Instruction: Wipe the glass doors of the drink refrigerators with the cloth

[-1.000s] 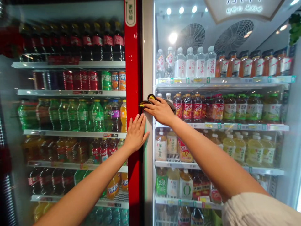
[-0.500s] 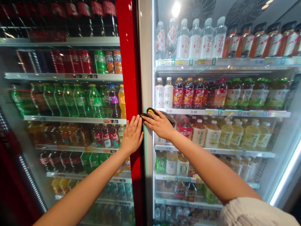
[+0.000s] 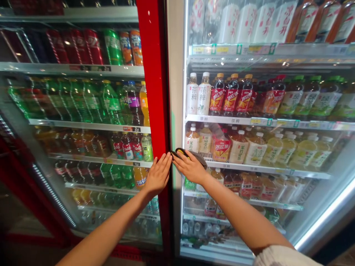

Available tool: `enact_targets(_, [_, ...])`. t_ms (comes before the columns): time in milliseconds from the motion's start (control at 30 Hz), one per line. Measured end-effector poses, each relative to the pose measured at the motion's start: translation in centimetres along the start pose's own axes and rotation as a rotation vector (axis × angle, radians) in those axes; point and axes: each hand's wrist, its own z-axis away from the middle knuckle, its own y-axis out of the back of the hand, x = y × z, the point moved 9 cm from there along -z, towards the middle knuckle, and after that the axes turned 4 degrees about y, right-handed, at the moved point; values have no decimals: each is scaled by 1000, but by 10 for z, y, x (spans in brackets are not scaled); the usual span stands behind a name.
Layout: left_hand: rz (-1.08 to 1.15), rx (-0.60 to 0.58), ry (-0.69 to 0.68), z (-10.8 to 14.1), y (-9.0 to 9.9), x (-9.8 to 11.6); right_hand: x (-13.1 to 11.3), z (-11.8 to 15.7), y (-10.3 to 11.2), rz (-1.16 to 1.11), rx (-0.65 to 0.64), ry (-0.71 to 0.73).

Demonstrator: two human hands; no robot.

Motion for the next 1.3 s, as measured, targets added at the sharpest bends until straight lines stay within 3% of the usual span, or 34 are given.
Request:
enact_targets(133, [-20, 16, 15, 15, -5, 4, -11, 7, -3, -30, 18, 15])
enact_targets(267, [4, 11, 71, -10, 5, 0, 10, -13, 4, -56, -21, 15])
enact_targets(367, [48, 47, 185, -54, 21, -8, 66, -45, 26, 5, -27, -111])
enact_targets(467, [108, 96, 245, -98, 33, -5, 139, -64, 65, 82, 52, -290])
enact_targets(533, [134, 113, 238, -117, 36, 3, 179, -54, 91, 138, 107, -426])
enact_targets(600, [140, 118, 215, -125, 34, 11, 200, -22, 108, 193, 142, -565])
enact_targets(667, [133, 116, 187, -124, 30, 18, 198, 20, 112, 246, 159, -694])
enact_targets(733, [115, 119, 163, -118, 25, 23, 176, 56, 107, 300, 191, -773])
enact_targets(800, [95, 134, 149, -115, 21, 27, 146, 66, 91, 313, 189, -708])
enact_targets(867, [80, 153, 126, -117, 17, 32, 130, 55, 80, 300, 183, -612])
enact_targets(967, [76, 164, 81, -129, 10, 45, 148, 26, 84, 255, 140, -511])
enact_targets(1067, [97, 177, 71, -142, 4, 59, 203, 29, 110, 279, 113, -617])
enact_targets(1167, [123, 202, 88, -144, -1, 67, 234, 80, 133, 384, 190, -826])
enact_targets(1233, [130, 213, 94, -140, -5, 72, 224, 124, 134, 442, 274, -945])
enact_targets(1300, [139, 210, 68, -136, -10, 80, 194, 157, 124, 489, 340, -1020])
